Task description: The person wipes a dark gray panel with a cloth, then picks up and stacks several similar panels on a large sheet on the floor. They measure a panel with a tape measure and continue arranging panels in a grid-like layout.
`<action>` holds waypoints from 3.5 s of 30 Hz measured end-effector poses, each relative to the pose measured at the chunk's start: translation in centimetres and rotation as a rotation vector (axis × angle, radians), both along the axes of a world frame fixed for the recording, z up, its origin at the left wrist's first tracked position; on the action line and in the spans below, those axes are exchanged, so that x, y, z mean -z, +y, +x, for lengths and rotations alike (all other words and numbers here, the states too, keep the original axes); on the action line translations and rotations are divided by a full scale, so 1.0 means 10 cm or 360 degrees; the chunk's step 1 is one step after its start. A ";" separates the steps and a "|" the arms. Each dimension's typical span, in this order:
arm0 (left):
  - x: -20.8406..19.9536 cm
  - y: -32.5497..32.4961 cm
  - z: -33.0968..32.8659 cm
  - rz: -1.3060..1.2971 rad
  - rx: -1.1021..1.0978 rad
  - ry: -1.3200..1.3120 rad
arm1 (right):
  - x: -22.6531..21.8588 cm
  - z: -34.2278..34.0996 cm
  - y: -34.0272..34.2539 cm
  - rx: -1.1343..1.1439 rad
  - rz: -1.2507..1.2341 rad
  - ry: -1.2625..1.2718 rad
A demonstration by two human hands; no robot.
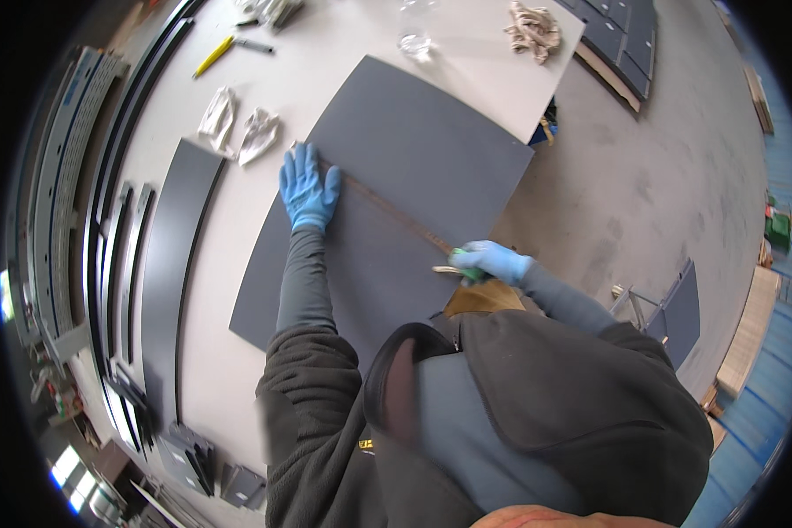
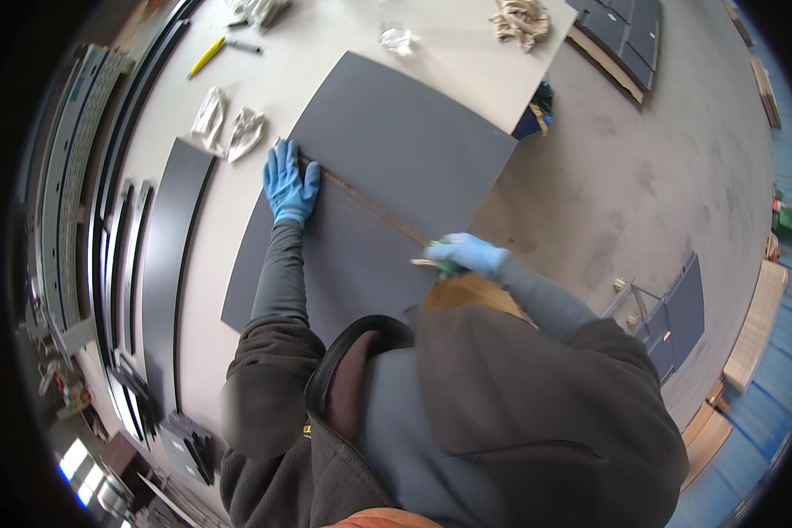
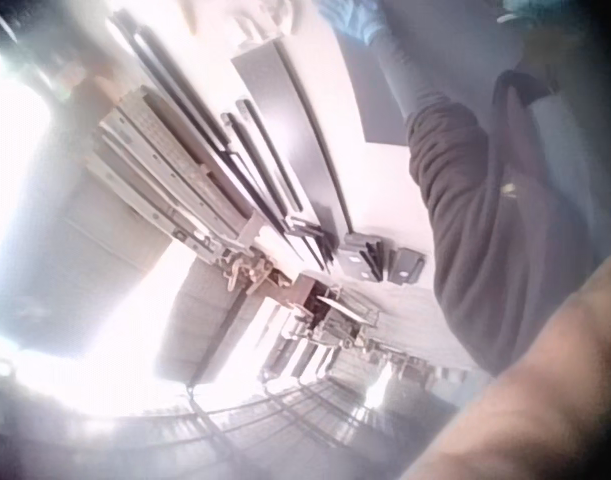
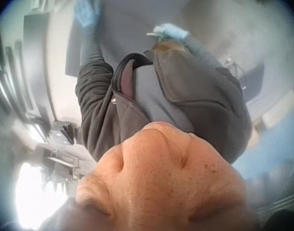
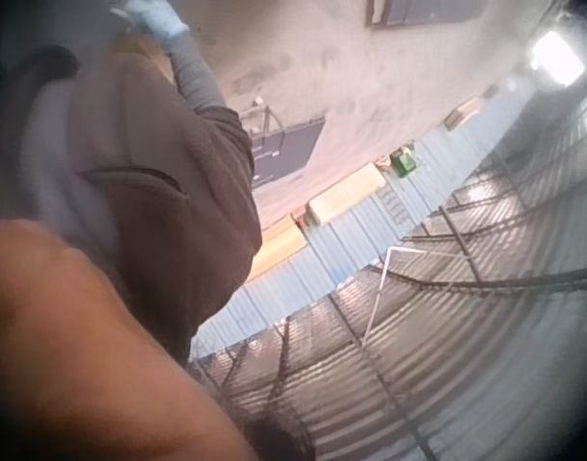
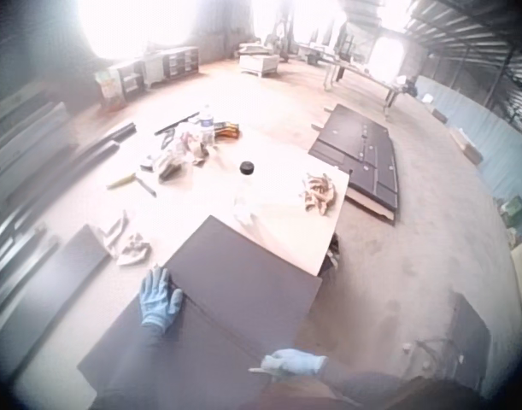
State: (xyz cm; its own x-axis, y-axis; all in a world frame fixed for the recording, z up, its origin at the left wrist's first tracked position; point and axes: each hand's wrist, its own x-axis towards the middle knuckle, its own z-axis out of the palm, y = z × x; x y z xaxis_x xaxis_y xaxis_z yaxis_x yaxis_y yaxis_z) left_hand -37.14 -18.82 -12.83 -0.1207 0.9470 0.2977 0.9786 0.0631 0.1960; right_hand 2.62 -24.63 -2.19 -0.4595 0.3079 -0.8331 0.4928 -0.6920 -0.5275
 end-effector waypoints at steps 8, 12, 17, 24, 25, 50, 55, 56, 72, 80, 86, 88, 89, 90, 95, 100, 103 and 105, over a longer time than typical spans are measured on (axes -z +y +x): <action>-0.11 -0.02 0.05 0.0023 0.0076 -0.0002 | 0.07 1.41 -0.51 0.0012 -0.0084 -0.0426; -0.10 -0.01 0.06 0.0010 0.0096 0.0064 | 0.17 1.71 -0.69 0.0307 -0.0034 -0.0234; -0.04 0.01 0.02 -0.0080 0.0103 0.0053 | 0.24 1.86 -0.70 0.0286 -0.0053 -0.0207; 0.05 0.02 0.01 0.0003 0.0132 0.0035 | 0.28 1.82 -0.65 -0.0088 0.0244 -0.0410; 0.06 0.02 0.00 -0.0002 0.0133 0.0035 | 0.29 1.80 -0.64 -0.0171 0.0291 -0.0469; 0.05 0.05 -0.01 -0.0027 0.0149 0.0054 | 0.45 1.66 -0.56 -0.0195 0.0291 -0.0663; 0.08 0.04 -0.02 -0.0023 0.0155 0.0068 | 0.49 1.67 -0.62 -0.0179 0.0300 -0.0684; 0.08 0.04 -0.03 -0.0048 0.0156 0.0071 | 0.50 1.67 -0.62 -0.0178 0.0321 -0.0690; -0.44 0.20 0.37 -0.0153 0.0024 -0.0066 | 0.17 2.02 -0.27 -0.0377 0.0742 -0.0324; -1.43 0.26 3.47 0.0583 0.0048 -0.0560 | -0.09 3.71 0.29 0.0039 0.1369 -0.0162; -1.29 0.70 5.30 0.0376 0.0578 -0.0653 | 0.15 5.24 0.48 0.0383 0.0829 -0.0288; -1.21 0.86 5.67 0.0201 0.0558 -0.0752 | 0.30 5.48 0.61 0.0708 0.0787 -0.0154; -1.17 0.98 5.81 0.0109 0.0596 -0.0867 | 0.38 5.56 0.72 0.0862 0.0763 -0.0094; -1.11 1.09 5.95 -0.0001 0.0584 -0.0893 | 0.46 5.63 0.85 0.1001 0.0725 -0.0103; -0.53 1.97 6.75 -0.0881 0.0355 -0.1979 | 0.68 5.78 2.03 0.1340 0.0696 0.0015; 0.04 3.13 7.79 -0.1410 0.0930 -0.2292 | 0.54 6.00 3.45 0.1700 0.0639 0.0225; -0.05 4.03 8.49 -0.1961 0.0817 -0.3037 | 0.47 6.12 4.24 0.1747 0.0918 0.0126; -0.30 4.37 8.72 -0.2575 0.0462 -0.3883 | 0.46 6.28 4.67 0.1807 0.1045 0.0114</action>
